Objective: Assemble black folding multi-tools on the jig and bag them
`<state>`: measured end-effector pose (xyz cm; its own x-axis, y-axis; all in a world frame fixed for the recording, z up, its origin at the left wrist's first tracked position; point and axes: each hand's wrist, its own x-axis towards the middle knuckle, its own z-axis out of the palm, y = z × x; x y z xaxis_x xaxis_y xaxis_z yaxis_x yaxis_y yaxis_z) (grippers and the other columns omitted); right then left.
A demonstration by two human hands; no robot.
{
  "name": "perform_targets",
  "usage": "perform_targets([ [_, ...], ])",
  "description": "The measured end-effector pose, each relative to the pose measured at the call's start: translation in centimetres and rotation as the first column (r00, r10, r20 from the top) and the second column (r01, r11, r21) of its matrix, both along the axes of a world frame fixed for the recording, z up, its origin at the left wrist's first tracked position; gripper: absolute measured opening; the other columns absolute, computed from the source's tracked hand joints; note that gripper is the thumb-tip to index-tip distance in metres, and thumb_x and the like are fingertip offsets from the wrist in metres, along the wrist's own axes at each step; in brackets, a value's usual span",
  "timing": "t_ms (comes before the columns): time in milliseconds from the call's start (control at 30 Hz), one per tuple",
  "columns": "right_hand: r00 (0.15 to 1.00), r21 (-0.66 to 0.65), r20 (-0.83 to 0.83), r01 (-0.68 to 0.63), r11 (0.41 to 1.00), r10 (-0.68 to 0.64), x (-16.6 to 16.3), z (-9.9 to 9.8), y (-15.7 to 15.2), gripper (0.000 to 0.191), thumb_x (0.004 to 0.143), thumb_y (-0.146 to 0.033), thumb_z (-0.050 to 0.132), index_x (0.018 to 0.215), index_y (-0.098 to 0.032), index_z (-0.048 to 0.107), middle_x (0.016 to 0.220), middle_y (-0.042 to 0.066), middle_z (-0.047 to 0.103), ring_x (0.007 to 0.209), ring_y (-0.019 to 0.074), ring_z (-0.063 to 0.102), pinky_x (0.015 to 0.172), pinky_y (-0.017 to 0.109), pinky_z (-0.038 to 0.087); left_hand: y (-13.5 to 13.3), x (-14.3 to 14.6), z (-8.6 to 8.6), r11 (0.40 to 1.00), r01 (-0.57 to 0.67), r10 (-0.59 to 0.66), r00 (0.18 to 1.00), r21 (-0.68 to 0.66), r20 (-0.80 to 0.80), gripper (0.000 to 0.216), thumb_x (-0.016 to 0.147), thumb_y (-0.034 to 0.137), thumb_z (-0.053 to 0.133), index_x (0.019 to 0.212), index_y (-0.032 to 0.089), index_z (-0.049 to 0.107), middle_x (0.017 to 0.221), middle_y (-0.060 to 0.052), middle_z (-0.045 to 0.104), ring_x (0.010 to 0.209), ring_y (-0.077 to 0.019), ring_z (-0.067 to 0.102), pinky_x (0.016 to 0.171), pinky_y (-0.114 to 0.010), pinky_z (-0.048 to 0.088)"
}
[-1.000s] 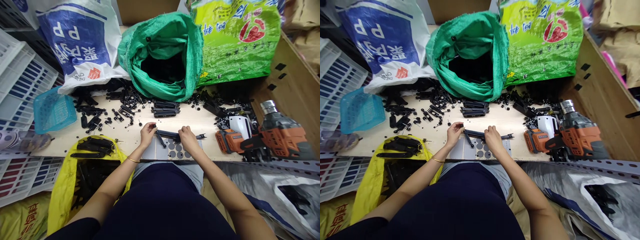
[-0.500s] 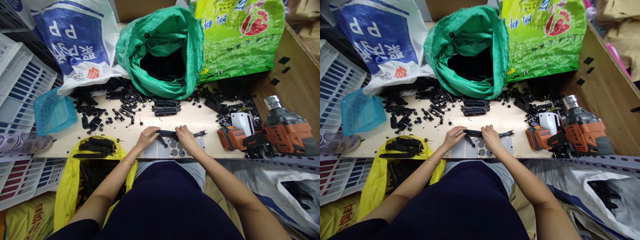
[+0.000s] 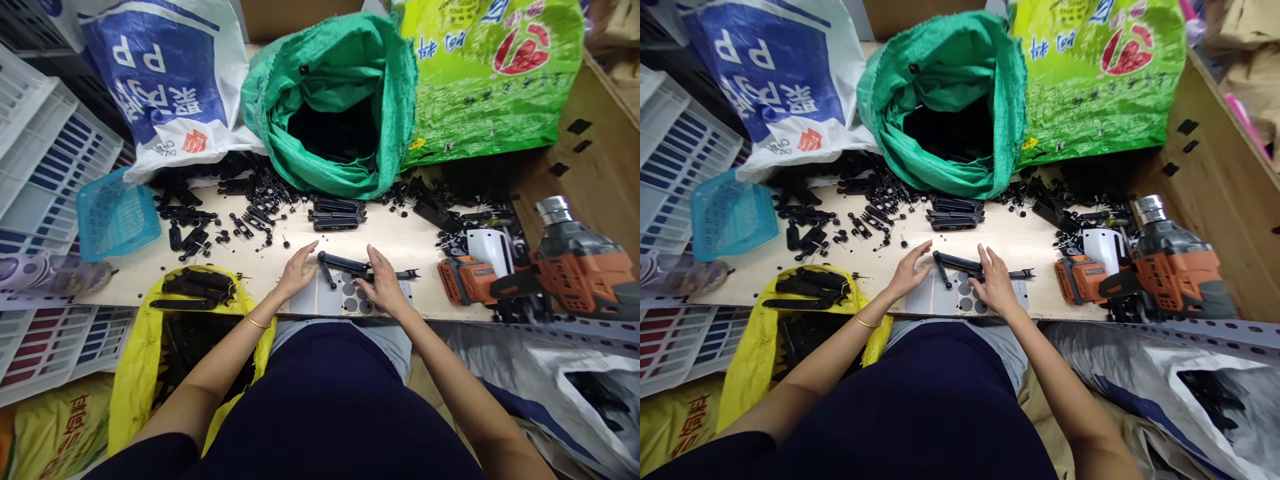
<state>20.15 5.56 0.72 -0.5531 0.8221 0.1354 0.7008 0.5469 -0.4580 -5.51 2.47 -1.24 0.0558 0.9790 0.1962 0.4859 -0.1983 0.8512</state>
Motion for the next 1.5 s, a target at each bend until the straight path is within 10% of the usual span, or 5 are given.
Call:
perform_targets([
  [167, 0.995, 0.175, 0.085, -0.073, 0.982, 0.059, -2.8, 1.3, 0.0, 0.062, 0.089, -0.026, 0.042, 0.147, -0.021, 0.018, 0.140, 0.017, 0.037, 0.131, 0.0289, 0.033, 0.105, 0.052, 0.030, -2.3, 3.0, -0.7, 0.939, -0.269, 0.257, 0.963, -0.214, -0.084, 0.075, 0.073, 0.019, 0.059, 0.141, 0.014, 0.027, 0.103, -0.010, 0.061, 0.082, -0.0180, 0.061, 0.078, -0.034, 0.050],
  [367, 0.934, 0.073, 0.299, -0.229, 0.971, 0.198, -6.9, -1.0, 1.5, 0.063, 0.085, -0.009, 0.035, 0.146, -0.021, 0.024, 0.117, 0.013, 0.055, 0.105, 0.0239, 0.052, 0.093, 0.041, 0.040, -1.4, 6.4, 0.0, 0.803, -0.288, 0.112, 0.933, -0.522, -0.342, 0.081, 0.082, 0.034, 0.052, 0.145, 0.005, 0.011, 0.085, -0.016, 0.067, 0.077, -0.0290, 0.066, 0.069, -0.037, 0.049],
  [933, 0.909, 0.128, 0.380, -0.232, 0.964, 0.168, -6.7, -2.4, 2.5, 0.066, 0.086, -0.011, 0.036, 0.147, -0.027, 0.020, 0.107, 0.012, 0.052, 0.092, 0.0258, 0.045, 0.075, 0.036, 0.039, 0.5, 5.6, 0.4, 0.791, -0.141, 0.106, 0.990, -0.596, -0.094, 0.084, 0.079, 0.021, 0.048, 0.146, 0.006, 0.000, 0.076, -0.008, 0.069, 0.061, -0.0199, 0.065, 0.068, -0.031, 0.050],
  [1500, 0.901, 0.117, 0.390, -0.253, 0.960, 0.189, -6.9, -2.2, 2.6, 0.065, 0.086, -0.010, 0.033, 0.147, -0.026, 0.021, 0.104, 0.014, 0.051, 0.090, 0.0269, 0.043, 0.073, 0.037, 0.038, 1.0, 5.8, 0.9, 0.776, -0.228, 0.155, 0.973, -0.588, -0.174, 0.080, 0.080, 0.022, 0.048, 0.145, 0.000, 0.007, 0.063, -0.006, 0.064, 0.054, -0.0204, 0.062, 0.069, -0.034, 0.051],
])
